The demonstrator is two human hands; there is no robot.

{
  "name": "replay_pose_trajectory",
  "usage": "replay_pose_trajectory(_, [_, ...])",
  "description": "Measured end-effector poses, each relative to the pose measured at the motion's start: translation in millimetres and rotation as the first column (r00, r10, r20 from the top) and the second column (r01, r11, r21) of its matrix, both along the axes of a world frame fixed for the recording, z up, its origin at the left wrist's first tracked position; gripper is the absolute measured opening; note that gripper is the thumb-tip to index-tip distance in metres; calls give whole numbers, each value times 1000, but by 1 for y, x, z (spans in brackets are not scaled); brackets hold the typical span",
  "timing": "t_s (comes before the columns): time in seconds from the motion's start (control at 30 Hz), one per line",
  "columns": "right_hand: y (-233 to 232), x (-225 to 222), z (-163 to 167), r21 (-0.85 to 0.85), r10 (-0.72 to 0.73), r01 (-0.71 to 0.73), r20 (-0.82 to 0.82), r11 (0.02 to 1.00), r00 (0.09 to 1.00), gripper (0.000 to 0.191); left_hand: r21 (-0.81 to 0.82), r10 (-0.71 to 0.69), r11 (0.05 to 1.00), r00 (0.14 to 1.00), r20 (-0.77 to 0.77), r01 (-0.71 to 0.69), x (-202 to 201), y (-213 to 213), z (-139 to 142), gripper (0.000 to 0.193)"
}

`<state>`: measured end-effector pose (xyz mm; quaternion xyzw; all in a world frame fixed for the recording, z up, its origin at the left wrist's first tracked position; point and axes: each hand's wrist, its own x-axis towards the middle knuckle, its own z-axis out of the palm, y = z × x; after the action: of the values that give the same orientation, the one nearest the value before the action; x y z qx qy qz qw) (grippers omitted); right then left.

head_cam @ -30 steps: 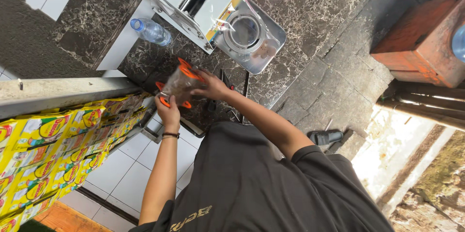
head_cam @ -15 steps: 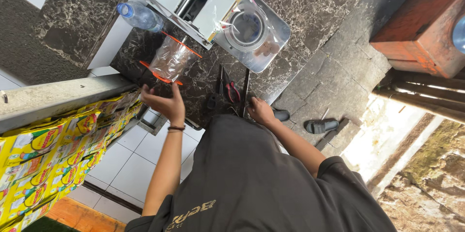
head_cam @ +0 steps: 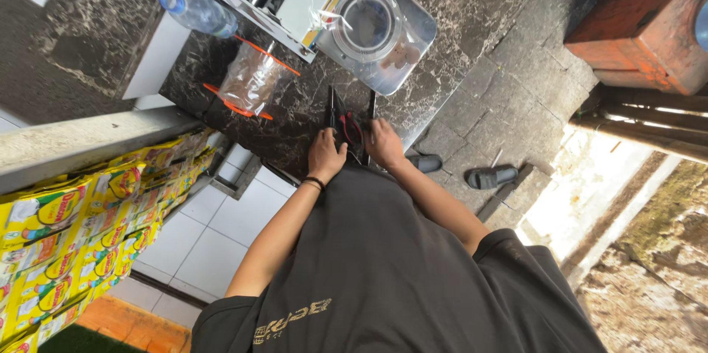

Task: The person repairs a plastic bag sealing machine by cutting a plastic bag, using pliers to adjust a metal rod, and using a T-handle wrench to tighten screws. They then connect a power cord to a wall socket and test the machine by cranking the handle.

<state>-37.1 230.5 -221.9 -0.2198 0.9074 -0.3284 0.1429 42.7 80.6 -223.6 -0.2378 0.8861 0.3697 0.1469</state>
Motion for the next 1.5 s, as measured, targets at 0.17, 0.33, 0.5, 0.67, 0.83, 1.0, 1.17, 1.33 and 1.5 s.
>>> replay_pose_trajectory(0.17, [-15, 0, 0, 87, 43, -55, 130, 995, 991, 37, -9, -45, 999, 999, 3, 45, -18, -4, 1, 44])
replay_pose_trajectory(0.33, [-17, -1, 1, 13, -35, 33, 331, 999, 943, 31, 141, 104, 984, 994, 26, -107, -26, -9, 4, 41])
replay_pose_trajectory(0.5, [3, -2, 32, -301, 102, 156, 690, 941, 716, 29, 566, 236, 811, 968, -86, -147, -8, -7, 29, 33])
replay_pose_trajectory(0.67, [25, -16, 95, -391, 113, 172, 607, 904, 787, 16, 695, 230, 718, 954, -193, -33, -4, 4, 106, 15])
replay_pose_trajectory(0.83, [30, -53, 175, -299, 67, 39, 335, 954, 940, 16, 278, 81, 947, 714, -695, 163, -56, -28, 190, 15])
replay_pose_trajectory(1.0, [10, -94, 242, -253, 128, -65, 244, 965, 961, 15, 110, 66, 992, 502, -863, 58, -95, -62, 248, 17])
replay_pose_trajectory(1.17, [-28, -130, 292, -480, 217, -212, -46, 851, 975, 18, 313, 75, 921, 681, -728, 233, -122, -32, 251, 29])
replay_pose_trajectory(1.33, [-71, -157, 323, -300, 171, -171, -26, 938, 985, 35, 268, -40, 936, 822, -568, 230, -131, -34, 233, 20])
replay_pose_trajectory(1.5, [-108, -177, 339, -134, 258, -294, -232, 946, 938, 28, -44, -81, 996, 509, -857, 84, -127, -67, 238, 16])
